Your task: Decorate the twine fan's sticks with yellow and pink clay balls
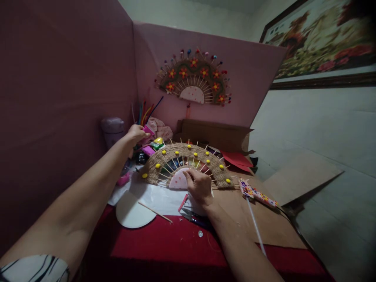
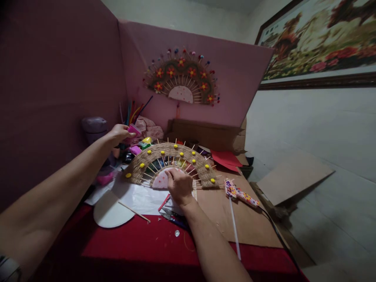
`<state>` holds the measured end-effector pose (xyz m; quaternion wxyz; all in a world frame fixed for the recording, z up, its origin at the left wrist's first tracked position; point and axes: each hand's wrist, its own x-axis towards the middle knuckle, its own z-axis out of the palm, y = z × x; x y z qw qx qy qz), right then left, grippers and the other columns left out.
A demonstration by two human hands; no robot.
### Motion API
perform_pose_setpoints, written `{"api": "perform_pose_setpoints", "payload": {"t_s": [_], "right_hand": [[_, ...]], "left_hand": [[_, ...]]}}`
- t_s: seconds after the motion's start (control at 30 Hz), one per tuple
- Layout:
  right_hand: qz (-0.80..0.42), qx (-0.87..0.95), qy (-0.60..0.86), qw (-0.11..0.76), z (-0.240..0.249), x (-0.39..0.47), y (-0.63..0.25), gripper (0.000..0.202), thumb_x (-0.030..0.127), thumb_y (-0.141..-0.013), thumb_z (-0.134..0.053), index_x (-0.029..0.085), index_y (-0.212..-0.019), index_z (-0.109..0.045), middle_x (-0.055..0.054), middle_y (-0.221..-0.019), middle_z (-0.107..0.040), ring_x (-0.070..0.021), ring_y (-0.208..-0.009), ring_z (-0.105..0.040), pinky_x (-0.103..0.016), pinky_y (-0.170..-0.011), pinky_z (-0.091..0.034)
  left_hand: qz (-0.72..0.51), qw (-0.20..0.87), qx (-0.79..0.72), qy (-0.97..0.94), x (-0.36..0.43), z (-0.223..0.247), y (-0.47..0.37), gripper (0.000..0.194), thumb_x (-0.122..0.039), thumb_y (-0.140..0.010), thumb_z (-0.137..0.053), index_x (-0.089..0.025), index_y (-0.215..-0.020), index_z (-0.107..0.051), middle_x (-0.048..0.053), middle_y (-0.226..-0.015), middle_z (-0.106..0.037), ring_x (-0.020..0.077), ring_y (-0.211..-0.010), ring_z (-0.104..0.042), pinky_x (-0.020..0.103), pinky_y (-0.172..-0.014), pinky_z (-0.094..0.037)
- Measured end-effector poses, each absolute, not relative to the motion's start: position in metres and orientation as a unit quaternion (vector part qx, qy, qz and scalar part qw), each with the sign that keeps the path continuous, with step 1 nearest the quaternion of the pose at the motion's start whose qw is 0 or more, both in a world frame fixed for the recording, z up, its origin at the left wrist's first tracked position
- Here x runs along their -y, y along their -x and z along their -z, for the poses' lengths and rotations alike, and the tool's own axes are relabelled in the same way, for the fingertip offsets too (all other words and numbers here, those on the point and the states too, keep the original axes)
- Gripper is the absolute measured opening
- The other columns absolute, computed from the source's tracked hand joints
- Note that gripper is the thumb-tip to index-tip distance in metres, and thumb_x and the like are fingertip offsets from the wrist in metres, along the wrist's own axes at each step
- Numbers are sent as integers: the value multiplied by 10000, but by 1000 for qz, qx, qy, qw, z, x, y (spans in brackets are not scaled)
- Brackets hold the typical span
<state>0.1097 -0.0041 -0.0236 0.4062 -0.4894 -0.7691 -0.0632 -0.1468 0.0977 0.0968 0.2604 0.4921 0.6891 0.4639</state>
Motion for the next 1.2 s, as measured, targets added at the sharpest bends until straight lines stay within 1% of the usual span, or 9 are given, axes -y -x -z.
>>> {"api": "perform_pose_setpoints", "payload": {"t_s": [0.07,0.23,0.4,0.53,0.6,0.67,0.8,1.07,1.2], "right_hand": [[62,770,485,411,24,5,-110,236,286,-918,-476,237,-864,-700,-11,-823,-727,-143,-739,-651,-229,-616,-332],[64,767,487,414,23,4,-110,220,287,-909,-497,230,-844,-698,-11,-815,-724,-148,-735,-652,-231,-613,-333],[56,764,493,412,25,2,-110,232,307,-912,-492,225,-851,-701,-22,-822,-727,-151,-748,-659,-226,-620,-343],[61,764,493,412,26,2,-111,232,319,-910,-494,232,-856,-702,-20,-802,-727,-150,-733,-656,-229,-612,-337],[66,763,492,414,26,2,-111,229,321,-909,-497,234,-852,-700,-16,-791,-726,-152,-733,-656,-232,-606,-331],[68,762,490,417,27,1,-111,221,317,-907,-501,235,-849,-698,-12,-794,-727,-152,-733,-658,-233,-604,-329],[68,759,493,419,29,-1,-112,223,322,-907,-498,236,-861,-699,-16,-811,-730,-154,-728,-659,-234,-602,-328],[67,759,499,413,27,0,-111,239,317,-909,-490,231,-835,-701,-14,-779,-725,-149,-690,-648,-240,-595,-317],[55,763,496,412,25,3,-110,224,294,-908,-495,232,-852,-702,-16,-810,-725,-147,-735,-651,-232,-617,-331]], "left_hand": [[-512,321,-641,-472,-88,-104,139,128,-110,-666,-671,-133,-740,-569,-18,-578,-556,108,-503,-524,258,-544,-485],[-548,327,-603,-478,-72,-118,126,63,-103,-732,-617,-117,-730,-556,-13,-555,-545,95,-460,-501,251,-505,-476],[-465,345,-608,-543,-65,-114,128,129,-187,-694,-691,-125,-725,-583,-12,-552,-556,98,-463,-514,217,-469,-438],[-339,370,-575,-646,-58,-103,128,114,-164,-636,-703,-136,-722,-633,-8,-557,-561,101,-467,-513,209,-458,-417],[-279,325,-595,-680,-57,-101,128,113,-145,-620,-688,-139,-731,-663,-8,-539,-554,107,-466,-512,215,-473,-416],[-251,213,-645,-690,-60,-101,129,156,-132,-605,-669,-141,-760,-688,4,-550,-575,132,-510,-546,223,-510,-422],[-208,-24,-714,-668,-77,-103,139,292,-108,-595,-606,-134,-865,-715,85,-781,-685,229,-797,-636,233,-634,-436],[-129,-55,-749,-648,-95,-76,150,391,-217,-684,-578,-137,-1052,-683,149,-1027,-667,268,-963,-625,255,-742,-464],[-92,-53,-745,-659,-90,-67,149,307,-281,-702,-581,-166,-957,-707,155,-1023,-672,285,-955,-634,294,-751,-480]]}}
